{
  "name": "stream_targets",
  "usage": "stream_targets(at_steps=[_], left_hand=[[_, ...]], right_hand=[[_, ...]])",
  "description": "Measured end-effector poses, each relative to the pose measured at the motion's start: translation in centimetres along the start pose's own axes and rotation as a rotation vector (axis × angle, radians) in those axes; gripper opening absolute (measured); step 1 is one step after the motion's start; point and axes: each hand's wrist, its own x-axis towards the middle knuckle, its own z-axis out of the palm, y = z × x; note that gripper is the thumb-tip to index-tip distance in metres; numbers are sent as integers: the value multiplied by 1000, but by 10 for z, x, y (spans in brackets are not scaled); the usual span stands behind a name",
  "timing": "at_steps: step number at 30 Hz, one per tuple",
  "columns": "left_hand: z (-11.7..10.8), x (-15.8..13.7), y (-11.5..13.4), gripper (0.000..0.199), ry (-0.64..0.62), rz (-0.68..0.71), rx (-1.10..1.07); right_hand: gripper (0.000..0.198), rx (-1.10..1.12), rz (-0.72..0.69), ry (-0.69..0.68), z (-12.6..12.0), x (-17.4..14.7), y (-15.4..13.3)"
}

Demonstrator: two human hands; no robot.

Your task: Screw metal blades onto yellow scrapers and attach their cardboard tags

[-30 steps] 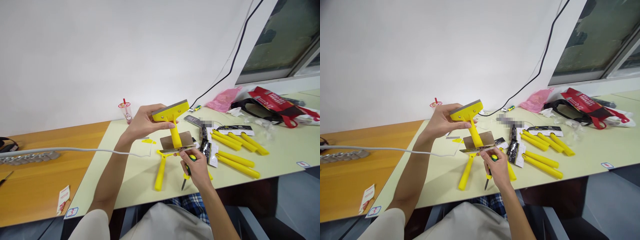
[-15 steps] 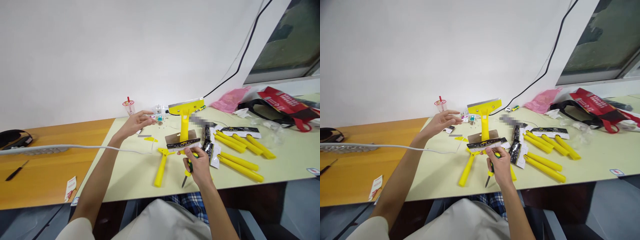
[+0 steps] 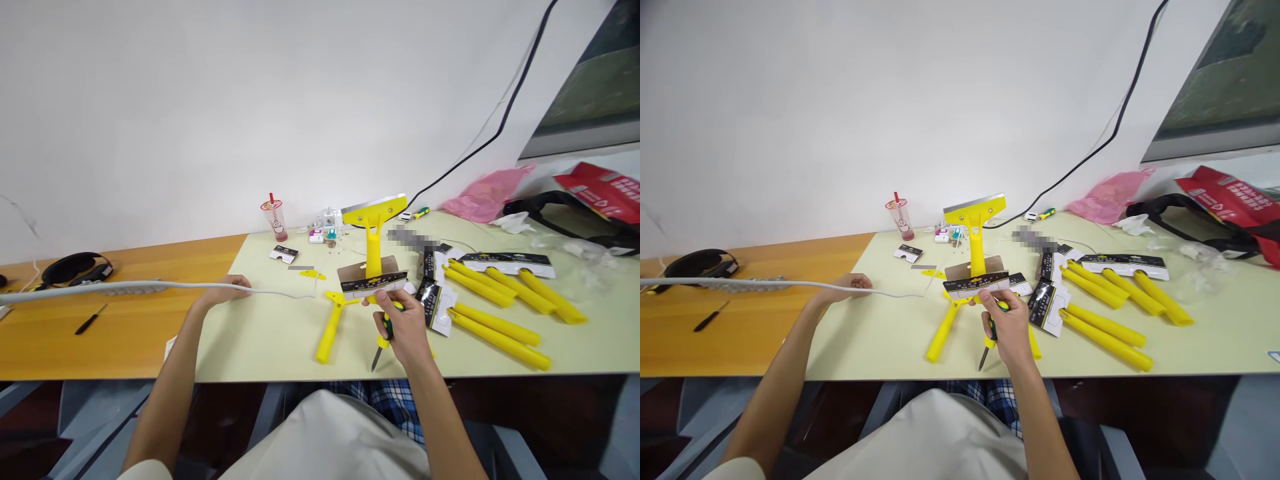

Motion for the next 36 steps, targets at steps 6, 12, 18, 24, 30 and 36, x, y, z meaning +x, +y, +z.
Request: stream_targets(at_steps=[6,12,18,24,30,36], left_hand=[[-1,11,-5,59,-52,56,7],[5,19,-4,52,54,56,67],[23,19,70,56,265,196,-270],[32,14,193,44,95,411,-659],[42,28,251,40,-241,343,-788],[52,45,237,26,-489,166,-901]], right_hand=[[48,-28,12,-7,0,0,-1],[52,-58,76,-49,4,0,1],[49,-100,144,-145,4,-2,6],[46,-212,147,-295,4,-8,0],[45,-266,168,-335,-3,-13,-22],[44,-342,254,-281,-19,-21,-40]])
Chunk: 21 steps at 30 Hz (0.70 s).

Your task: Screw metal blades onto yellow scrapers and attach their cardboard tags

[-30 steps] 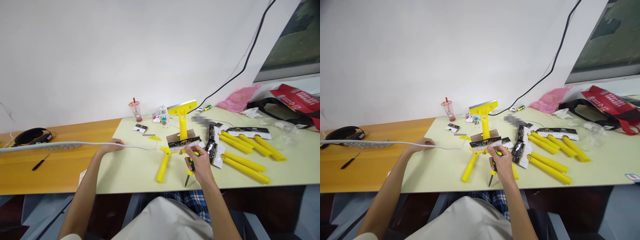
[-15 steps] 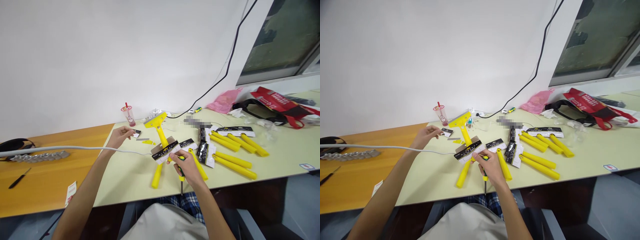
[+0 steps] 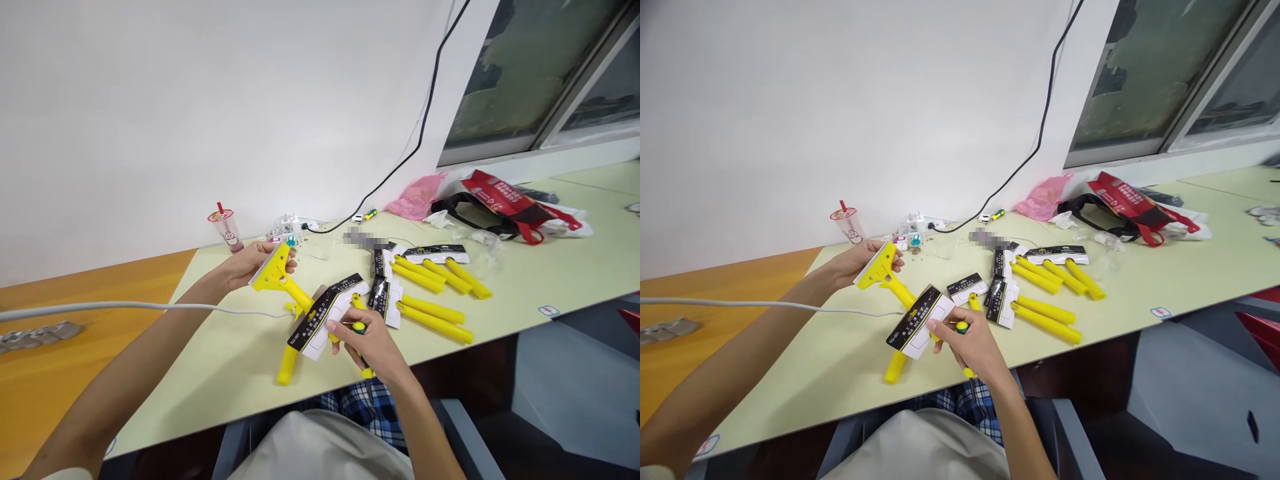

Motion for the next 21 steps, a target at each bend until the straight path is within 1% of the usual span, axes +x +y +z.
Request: stream_targets(at_steps=[5,10,14,21], left_hand=[[-15,13,-35,22,-52,-95,-116],[-21,22,-67,26,-90,-110,-156],[-25,23,-83,31,-98,-127,-172],[-35,24,-106,30,-146,-164,-105]], right_hand=[[47,-60,69,68,-7,-7,4],[52,-119,126,131,-11,-8,12],[55,-152,158,169,-14,-10,20],[56,-198,192,180,-16,-11,35]])
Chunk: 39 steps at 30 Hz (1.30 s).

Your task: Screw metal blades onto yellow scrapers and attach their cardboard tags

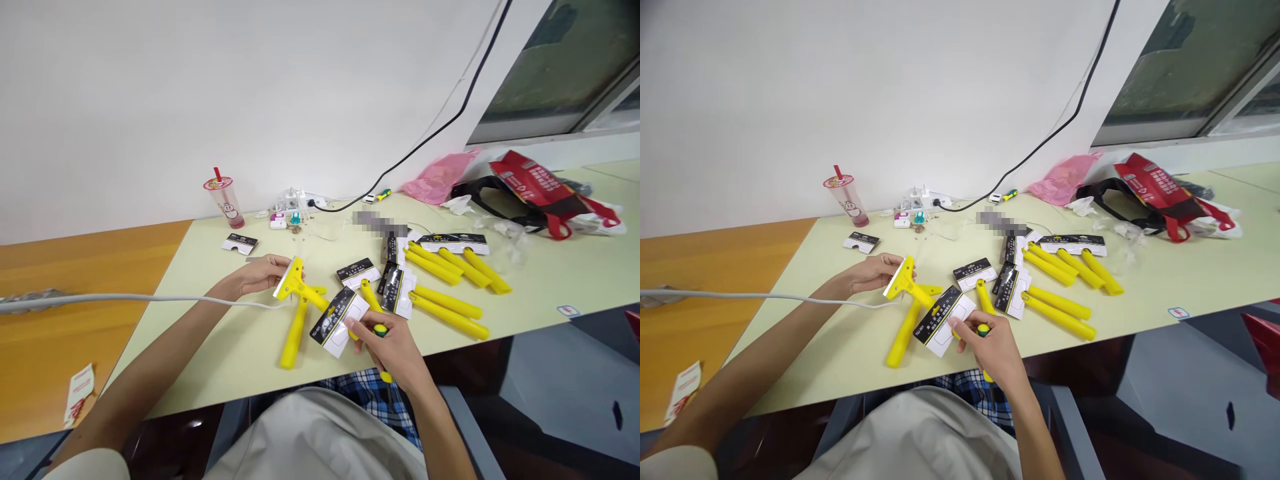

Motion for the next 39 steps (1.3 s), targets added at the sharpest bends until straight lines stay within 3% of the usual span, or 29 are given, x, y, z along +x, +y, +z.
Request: stream_targets(at_steps=[9,15,20,32,39], left_hand=[[-3,-6,-13,26,-33,11,11],[-3,-11,-13,24,30,56,-10],[2,-16,-12,34,65,71,-86],[16,-22,-17,44,222,216,57],[22,-23,-17,48,252,235,38]], right_hand=[[60,-15,9,6,2,1,6],[59,-8,5,-1,2,3,7],[58,1,3,-6,2,2,8],[56,-7,-8,-5,3,-1,6],[59,9,3,-19,6,-2,6]])
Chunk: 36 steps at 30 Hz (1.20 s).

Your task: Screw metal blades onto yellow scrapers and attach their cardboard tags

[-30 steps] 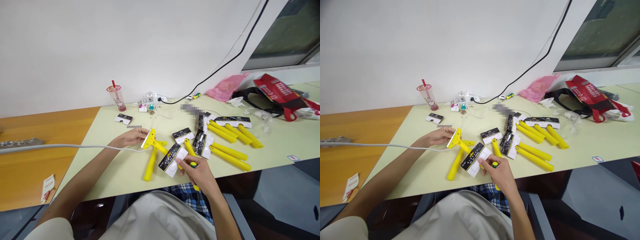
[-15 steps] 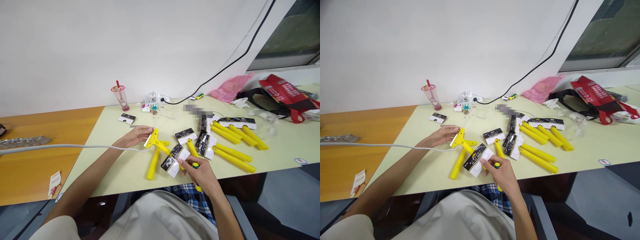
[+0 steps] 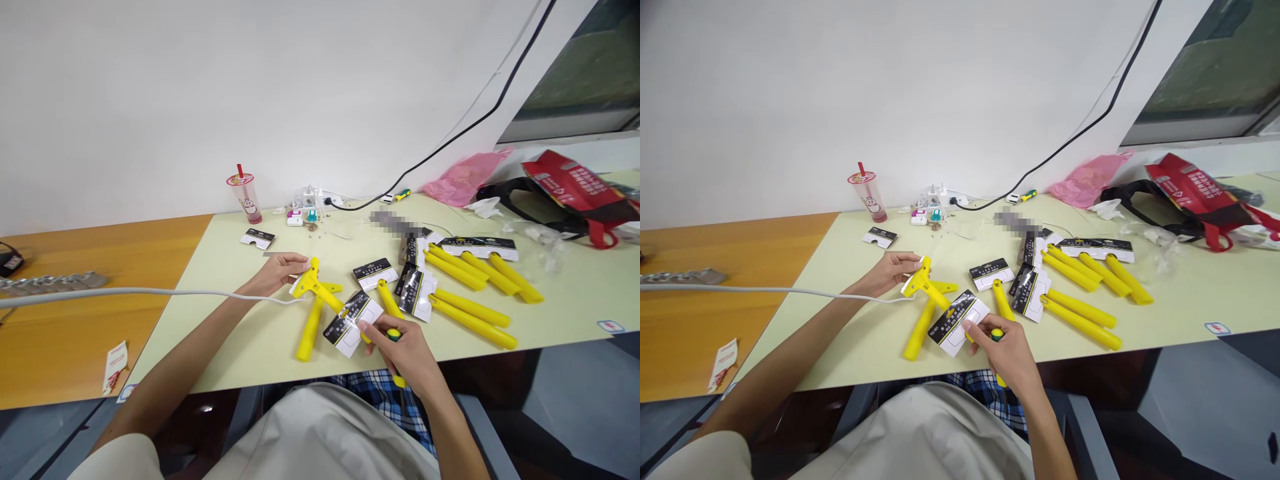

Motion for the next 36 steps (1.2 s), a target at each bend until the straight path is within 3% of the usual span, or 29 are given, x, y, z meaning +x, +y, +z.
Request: stream_targets(at_steps=[9,16,23,26,31,36], left_hand=[[5,-3,0,45,-11,16,-22],[9,-1,0,45,46,2,-41],[27,-4,2,46,79,-67,-62],[39,-4,10,45,26,-79,-10],[57,7,38,39,-49,-72,201],[74,30,63,31,-116,67,309]], right_hand=[[57,-24,-4,-2,4,-10,-14],[56,-36,-4,-37,5,-4,-4],[38,-120,-140,-93,2,2,-7],[35,-108,-155,-98,4,6,-18],[45,-81,-66,-62,8,23,-35],[47,33,-124,28,5,37,-47]])
